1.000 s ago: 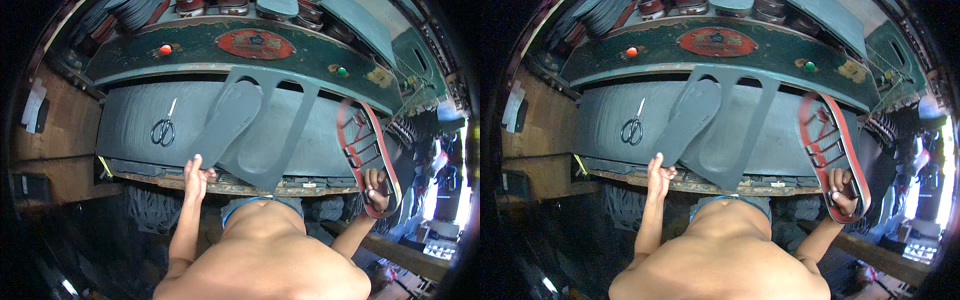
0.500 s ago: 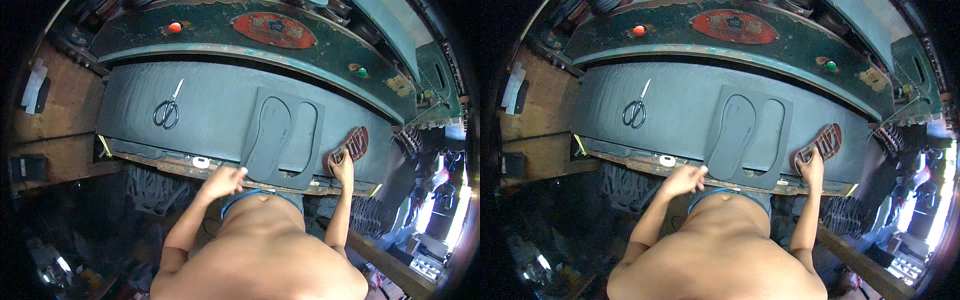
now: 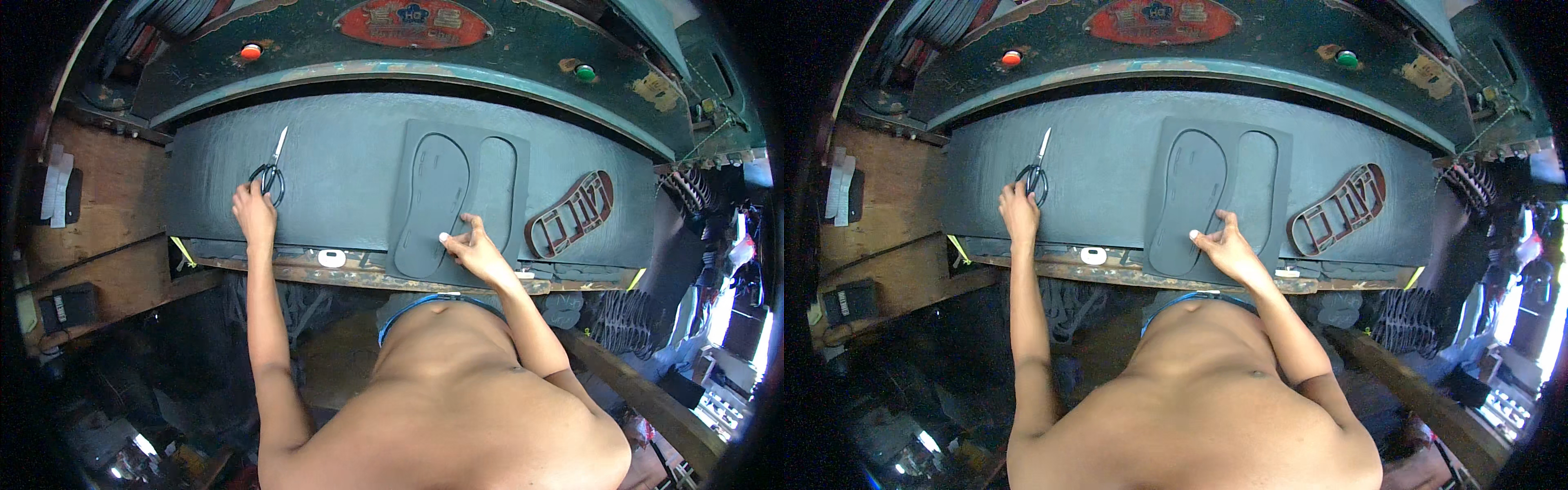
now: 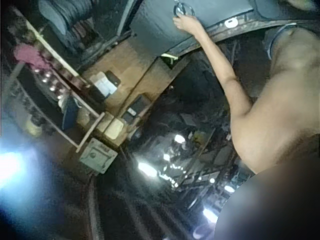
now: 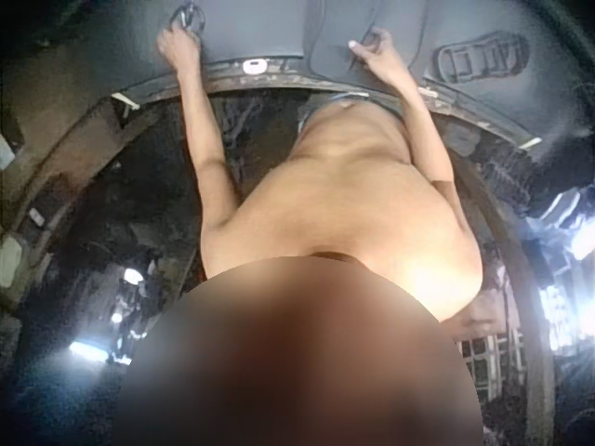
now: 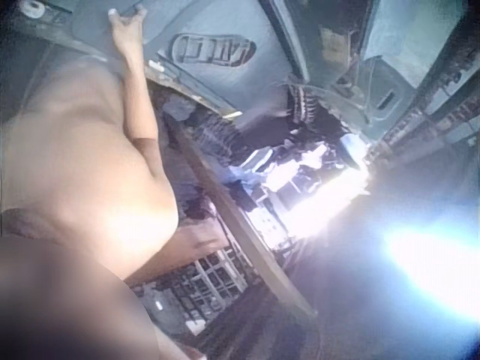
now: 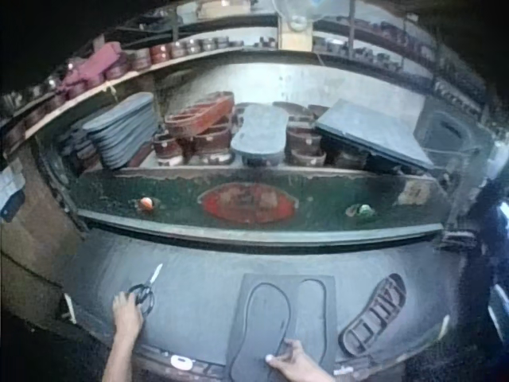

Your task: The person repeatedly places a red sandal template on a gray rubber sheet, cuts around the template with scissors, and stacks the cut pieces. The person also handles a stack of gray rubber sheets and places them on the machine.

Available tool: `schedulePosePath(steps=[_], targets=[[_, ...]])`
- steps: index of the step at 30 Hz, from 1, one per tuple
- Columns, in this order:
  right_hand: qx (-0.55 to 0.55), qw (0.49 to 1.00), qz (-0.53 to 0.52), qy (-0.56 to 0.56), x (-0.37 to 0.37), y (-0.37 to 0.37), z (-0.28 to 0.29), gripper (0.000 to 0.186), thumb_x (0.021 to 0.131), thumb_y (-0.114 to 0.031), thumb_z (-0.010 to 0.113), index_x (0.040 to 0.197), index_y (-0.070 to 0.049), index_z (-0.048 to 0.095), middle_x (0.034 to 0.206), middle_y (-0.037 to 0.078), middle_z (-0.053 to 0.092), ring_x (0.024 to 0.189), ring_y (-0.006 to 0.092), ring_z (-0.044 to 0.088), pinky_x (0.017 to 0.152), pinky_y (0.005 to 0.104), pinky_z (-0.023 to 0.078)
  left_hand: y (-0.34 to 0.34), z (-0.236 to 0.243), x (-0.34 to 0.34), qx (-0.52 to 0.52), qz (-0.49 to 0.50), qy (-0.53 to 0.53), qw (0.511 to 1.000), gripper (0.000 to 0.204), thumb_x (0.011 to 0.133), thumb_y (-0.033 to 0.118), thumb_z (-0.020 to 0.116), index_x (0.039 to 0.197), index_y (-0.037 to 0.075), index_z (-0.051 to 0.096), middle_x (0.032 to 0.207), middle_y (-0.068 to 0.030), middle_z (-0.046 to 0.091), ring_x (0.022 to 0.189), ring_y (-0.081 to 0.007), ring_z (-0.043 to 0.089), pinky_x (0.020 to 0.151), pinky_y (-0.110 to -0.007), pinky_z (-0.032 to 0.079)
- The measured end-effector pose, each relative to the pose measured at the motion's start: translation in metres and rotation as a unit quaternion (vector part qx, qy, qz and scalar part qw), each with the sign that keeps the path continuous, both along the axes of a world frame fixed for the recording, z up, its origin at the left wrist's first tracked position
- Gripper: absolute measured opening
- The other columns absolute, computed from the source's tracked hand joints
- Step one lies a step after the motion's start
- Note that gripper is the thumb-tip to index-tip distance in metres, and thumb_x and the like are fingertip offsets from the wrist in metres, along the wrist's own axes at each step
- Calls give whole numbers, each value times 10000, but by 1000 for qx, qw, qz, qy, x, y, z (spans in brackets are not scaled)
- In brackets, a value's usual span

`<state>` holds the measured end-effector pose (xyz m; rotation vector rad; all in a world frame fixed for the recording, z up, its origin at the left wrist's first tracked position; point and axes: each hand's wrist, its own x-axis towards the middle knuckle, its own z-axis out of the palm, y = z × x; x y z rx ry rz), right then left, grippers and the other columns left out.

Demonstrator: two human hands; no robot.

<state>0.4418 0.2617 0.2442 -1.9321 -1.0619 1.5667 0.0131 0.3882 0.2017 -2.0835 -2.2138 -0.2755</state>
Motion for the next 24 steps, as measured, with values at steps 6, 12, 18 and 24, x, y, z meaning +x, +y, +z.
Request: schedulePosePath(steps=[6,12,18,24], targets=[[-64,991,-37,108,-20,26,-16,469,947,-432,726,1165,-24,649,783,13,622,659,96,519,614,227,449,18,2,-8,-78,-74,-18,994,315,926,70,641,1227,32,558,1139,-244,572,1036,-445,614,892,-519,509],[-29,985,-41,162,-19,43,-35,359,1025,-424,601,1065,-77,684,967,29,701,816,120,596,773,287,509,-8,16,22,-96,-61,-86,990,186,960,71,590,1105,-20,515,990,-208,618,907,-399,669,807,-477,542],[-68,952,-36,298,2,46,-44,355,1034,-373,596,1125,-34,652,1074,91,716,984,196,673,900,355,529,-123,66,128,-246,-91,-586,767,795,967,82,680,1523,58,111,828,-60,638,656,-124,584,614,-292,509],[-44,960,-47,273,2,44,-25,300,1028,-310,619,1133,-30,645,1121,101,708,1034,190,665,932,346,521,-121,67,168,-289,-26,-575,765,671,981,82,645,1570,56,324,900,-70,653,725,-114,646,616,-254,527]])
